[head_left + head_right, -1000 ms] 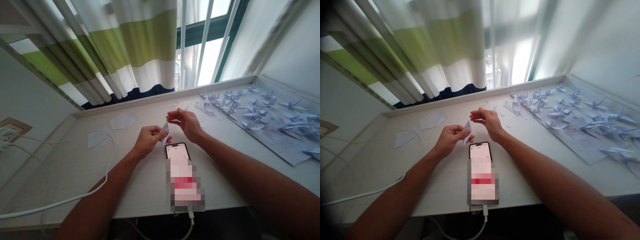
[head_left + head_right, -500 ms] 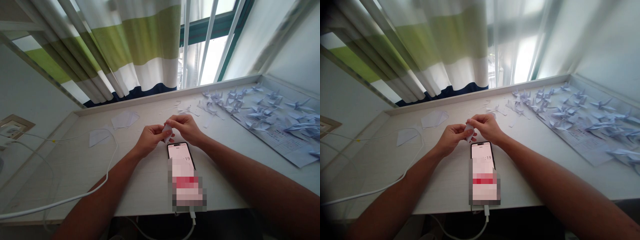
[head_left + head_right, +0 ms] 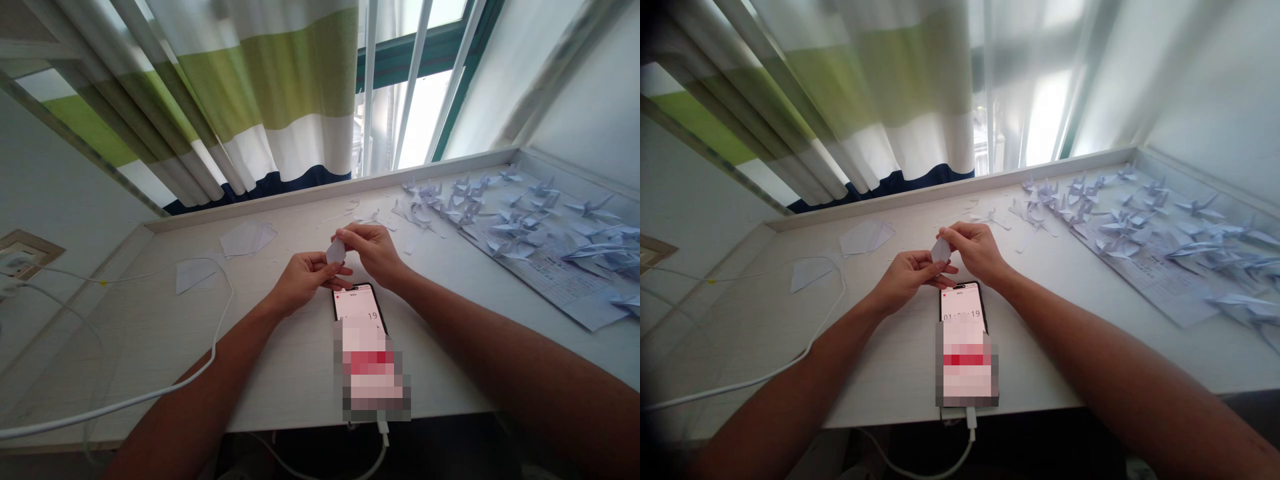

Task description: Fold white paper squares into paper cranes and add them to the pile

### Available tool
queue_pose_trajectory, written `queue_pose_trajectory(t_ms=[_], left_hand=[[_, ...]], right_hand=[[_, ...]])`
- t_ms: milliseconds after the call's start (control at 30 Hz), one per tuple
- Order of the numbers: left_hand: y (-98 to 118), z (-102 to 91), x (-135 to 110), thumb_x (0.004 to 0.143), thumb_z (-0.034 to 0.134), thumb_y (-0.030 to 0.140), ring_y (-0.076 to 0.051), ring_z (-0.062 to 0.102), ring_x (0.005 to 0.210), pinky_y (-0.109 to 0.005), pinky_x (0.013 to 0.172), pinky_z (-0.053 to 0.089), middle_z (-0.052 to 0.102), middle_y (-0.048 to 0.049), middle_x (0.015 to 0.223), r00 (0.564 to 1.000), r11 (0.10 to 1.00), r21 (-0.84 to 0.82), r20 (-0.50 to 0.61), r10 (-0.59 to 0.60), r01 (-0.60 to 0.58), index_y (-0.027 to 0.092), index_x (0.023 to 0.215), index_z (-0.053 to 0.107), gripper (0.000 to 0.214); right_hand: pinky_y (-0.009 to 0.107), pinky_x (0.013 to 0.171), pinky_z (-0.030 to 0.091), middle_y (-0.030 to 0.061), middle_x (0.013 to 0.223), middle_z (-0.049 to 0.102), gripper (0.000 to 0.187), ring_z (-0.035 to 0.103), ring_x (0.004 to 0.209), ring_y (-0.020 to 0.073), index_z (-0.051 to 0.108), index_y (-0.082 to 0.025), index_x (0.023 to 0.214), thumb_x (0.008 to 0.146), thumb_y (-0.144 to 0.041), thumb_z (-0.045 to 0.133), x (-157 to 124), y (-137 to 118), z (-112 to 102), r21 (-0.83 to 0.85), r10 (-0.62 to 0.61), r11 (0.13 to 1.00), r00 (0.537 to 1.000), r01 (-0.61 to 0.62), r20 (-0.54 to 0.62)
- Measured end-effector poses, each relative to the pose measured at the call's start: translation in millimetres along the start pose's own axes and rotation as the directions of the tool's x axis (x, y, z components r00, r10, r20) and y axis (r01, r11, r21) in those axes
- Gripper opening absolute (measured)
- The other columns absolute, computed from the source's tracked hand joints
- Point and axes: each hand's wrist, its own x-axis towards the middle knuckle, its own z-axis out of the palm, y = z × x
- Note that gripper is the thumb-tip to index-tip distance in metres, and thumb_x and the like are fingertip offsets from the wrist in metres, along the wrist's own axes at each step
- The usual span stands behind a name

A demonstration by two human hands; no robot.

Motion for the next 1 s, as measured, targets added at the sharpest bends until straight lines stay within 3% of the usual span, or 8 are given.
queue_pose_trajectory(t_ms=[300,400,500,667,800,867,933,1000], left_hand=[[3.1,-12.3,1.6,0.085,0.079,0.049,-0.017,0.074,0.068,-0.029,0.068,0.056,0.080,-0.0111,0.086,0.997,0.983,0.171,0.037,0.067,-0.073,0.012,0.087,0.072,0.037],[-0.5,-24.6,6.6,0.089,0.071,0.052,-0.016,0.069,0.070,-0.028,0.068,0.051,0.079,-0.0078,0.082,0.981,0.933,0.328,-0.072,0.183,-0.150,0.015,0.090,0.074,0.038],[-6.5,-35.8,12.9,0.087,0.071,0.056,-0.015,0.062,0.064,-0.028,0.062,0.044,0.078,-0.0061,0.082,0.948,0.851,0.518,-0.222,0.229,-0.084,0.016,0.086,0.075,0.041],[-14.9,-44.2,21.8,0.090,0.065,0.040,-0.023,0.069,0.091,-0.035,0.087,0.050,0.078,-0.0074,0.094,0.942,0.755,0.649,-0.190,0.278,-0.092,0.018,0.080,0.075,0.026],[-20.7,-43.1,25.4,0.084,0.073,0.032,-0.030,0.061,0.114,-0.045,0.104,0.046,0.075,-0.0080,0.106,0.909,0.577,0.817,-0.245,0.337,0.007,0.021,0.081,0.076,0.012],[-23.6,-41.5,25.8,0.080,0.079,0.031,-0.032,0.058,0.115,-0.048,0.105,0.046,0.073,-0.0084,0.108,0.887,0.524,0.849,-0.296,0.354,0.075,0.022,0.088,0.076,0.013],[-25.4,-40.1,25.4,0.079,0.081,0.029,-0.031,0.058,0.114,-0.048,0.104,0.047,0.072,-0.0078,0.109,0.876,0.500,0.863,-0.298,0.379,0.077,0.023,0.098,0.075,0.021],[-25.5,-39.4,24.6,0.080,0.080,0.024,-0.029,0.057,0.114,-0.047,0.104,0.048,0.072,-0.0062,0.113,0.874,0.482,0.876,-0.247,0.419,0.016,0.025,0.108,0.073,0.029]], right_hand=[[0.033,0.069,0.049,0.0032,0.066,0.068,0.031,0.061,0.065,0.0164,0.074,-0.016,0.069,0.085,-0.043,0.073,1.8,1.7,-4.3,-0.086,0.033,0.996,0.999,-0.030,0.031],[0.032,0.070,0.045,0.0036,0.067,0.070,0.028,0.061,0.067,0.0166,0.074,-0.016,0.066,0.084,-0.038,0.072,5.2,3.8,-10.8,-0.277,0.049,0.960,0.999,-0.045,0.007],[0.031,0.066,0.041,0.0020,0.065,0.068,0.028,0.058,0.066,0.0159,0.074,-0.016,0.064,0.081,-0.037,0.070,8.5,7.6,-16.8,-0.436,0.128,0.893,0.992,-0.111,0.010],[0.032,0.067,0.043,0.0029,0.069,0.070,0.025,0.060,0.068,0.0178,0.074,-0.017,0.067,0.084,-0.035,0.068,11.0,15.8,-20.7,-0.574,0.183,0.808,0.983,-0.134,0.028],[0.039,0.081,0.050,0.0089,0.085,0.072,0.018,0.065,0.089,0.0270,0.072,-0.018,0.066,0.081,-0.027,0.073,10.8,23.1,-22.1,-0.778,0.064,0.628,0.997,-0.012,0.036],[0.045,0.090,0.051,0.0114,0.097,0.072,0.005,0.063,0.104,0.0324,0.077,-0.019,0.079,0.081,-0.023,0.075,9.8,24.3,-22.8,-0.832,-0.037,0.545,0.995,0.100,0.095],[0.049,0.096,0.051,0.0118,0.109,0.073,0.016,0.062,0.113,0.0331,0.078,-0.021,0.100,0.086,-0.020,0.072,8.4,22.8,-23.2,-0.819,-0.129,0.508,0.964,0.266,0.233],[0.052,0.104,0.049,0.0107,0.124,0.072,0.027,0.062,0.122,0.0314,0.076,-0.024,0.116,0.092,-0.015,0.065,7.3,19.5,-23.1,-0.761,-0.176,0.473,0.894,0.444,0.412]])
